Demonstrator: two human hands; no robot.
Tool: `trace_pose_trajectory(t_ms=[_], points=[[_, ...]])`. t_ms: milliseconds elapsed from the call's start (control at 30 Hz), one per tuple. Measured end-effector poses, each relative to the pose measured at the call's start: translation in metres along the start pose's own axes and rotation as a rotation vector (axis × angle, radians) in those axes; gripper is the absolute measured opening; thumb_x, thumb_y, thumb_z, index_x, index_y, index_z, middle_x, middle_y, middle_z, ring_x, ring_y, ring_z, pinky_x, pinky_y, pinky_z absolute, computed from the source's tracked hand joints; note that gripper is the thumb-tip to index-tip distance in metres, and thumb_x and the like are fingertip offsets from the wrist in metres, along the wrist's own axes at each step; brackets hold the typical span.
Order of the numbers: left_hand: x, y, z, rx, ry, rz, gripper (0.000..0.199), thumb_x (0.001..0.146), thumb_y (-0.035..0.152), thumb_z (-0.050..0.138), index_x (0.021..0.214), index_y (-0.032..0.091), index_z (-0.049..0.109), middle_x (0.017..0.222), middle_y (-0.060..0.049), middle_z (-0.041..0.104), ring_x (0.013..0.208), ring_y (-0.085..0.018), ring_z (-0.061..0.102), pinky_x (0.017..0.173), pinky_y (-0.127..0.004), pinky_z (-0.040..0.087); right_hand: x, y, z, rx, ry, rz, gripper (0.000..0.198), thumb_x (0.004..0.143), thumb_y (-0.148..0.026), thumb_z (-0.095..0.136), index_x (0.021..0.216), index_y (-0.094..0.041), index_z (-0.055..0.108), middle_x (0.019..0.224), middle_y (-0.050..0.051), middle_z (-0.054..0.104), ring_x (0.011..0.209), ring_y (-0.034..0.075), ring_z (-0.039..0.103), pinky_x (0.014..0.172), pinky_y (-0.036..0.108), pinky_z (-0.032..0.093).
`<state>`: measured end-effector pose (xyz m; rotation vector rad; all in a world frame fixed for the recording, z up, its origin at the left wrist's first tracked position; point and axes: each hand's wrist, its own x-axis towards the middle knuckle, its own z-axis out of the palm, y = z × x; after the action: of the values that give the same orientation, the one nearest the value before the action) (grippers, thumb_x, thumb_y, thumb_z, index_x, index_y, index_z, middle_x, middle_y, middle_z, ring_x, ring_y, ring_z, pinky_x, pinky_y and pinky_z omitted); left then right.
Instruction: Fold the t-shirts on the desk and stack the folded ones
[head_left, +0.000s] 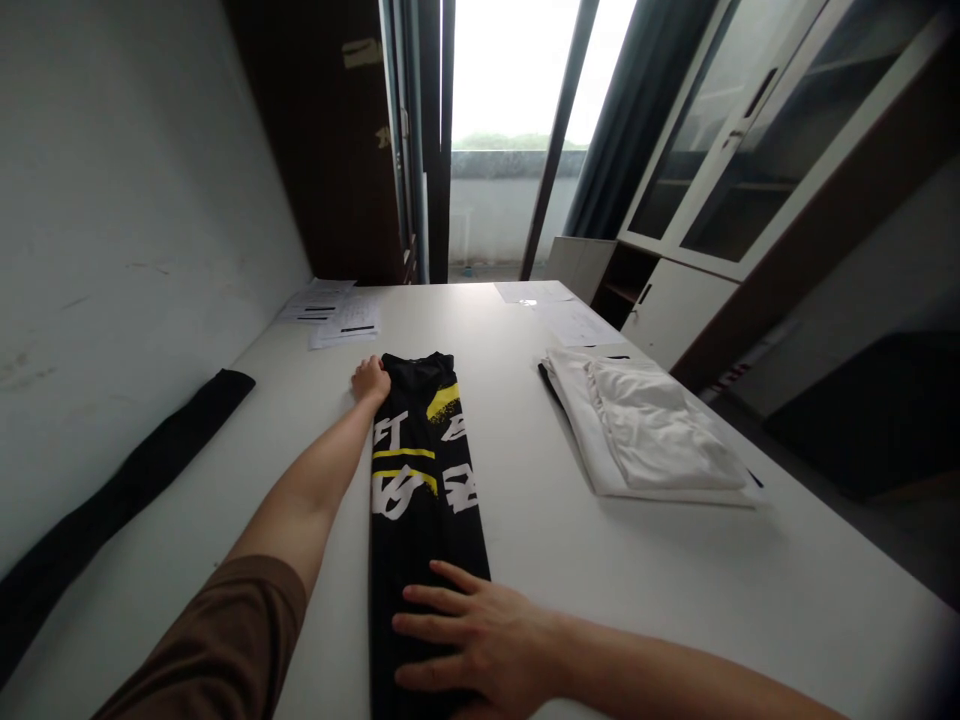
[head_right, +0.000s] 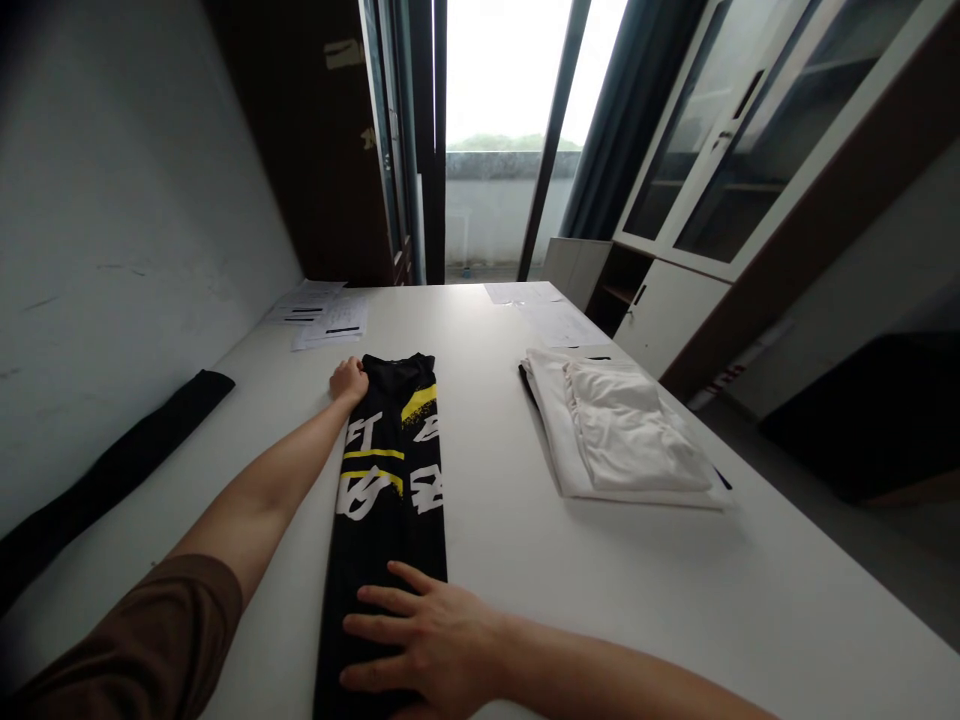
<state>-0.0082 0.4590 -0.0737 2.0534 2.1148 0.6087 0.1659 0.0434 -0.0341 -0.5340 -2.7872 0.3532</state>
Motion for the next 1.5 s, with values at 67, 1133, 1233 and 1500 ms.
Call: trace_pose_trajectory(t_ms=[67,1133,1233,1500], points=[[-0.007,0.007,-0.002,0.01,0.083,0.074,0.032,0.097,0.019,0.048,0.127,0.02,0.059,0.136,-0.017,0.06,0.13,-0.033,0.052,0.104,-0.044,0.041,-0.001,0.001,0.004,0.004,0.009,-0.002,0.058,0.099,-0.052,0.059,0.151,-0.028,0.053,0.162,0.008,0.045,0.152,0.028,0.036,0.125,0.051,0.025],[-0.061,0.043,0.016,-0.054,-0.279,0.714,0.057,0.106,0.044,0.041,0.157,0.019,0.044,0.164,-0.013,0.041,0.153,-0.031,0.032,0.125,-0.055,0.021,-0.05,-0.021,0.012,-0.11,0.119,0.201,0.04,0.099,-0.016,0.05,0.136,-0.024,0.063,0.141,0.011,0.065,0.132,0.021,0.057,0.109,0.04,0.045],[-0.09,0.034,0.007,-0.123,-0.225,0.841,0.054,0.107,0.043,0.042,0.155,0.018,0.048,0.162,-0.013,0.044,0.152,-0.028,0.034,0.126,-0.049,0.022,-0.045,-0.019,0.006,-0.121,0.051,0.201,0.052,0.095,-0.023,0.056,0.147,-0.026,0.056,0.148,0.014,0.058,0.135,0.026,0.053,0.106,0.043,0.045],[-0.191,-0.012,-0.028,-0.116,-0.311,1.01,0.053,0.107,0.046,0.045,0.155,0.024,0.049,0.166,-0.01,0.039,0.156,-0.029,0.028,0.127,-0.055,0.021,-0.016,-0.004,0.005,-0.072,-0.016,0.072,0.062,0.09,-0.029,0.063,0.151,-0.025,0.055,0.161,0.012,0.045,0.151,0.03,0.035,0.124,0.053,0.025]])
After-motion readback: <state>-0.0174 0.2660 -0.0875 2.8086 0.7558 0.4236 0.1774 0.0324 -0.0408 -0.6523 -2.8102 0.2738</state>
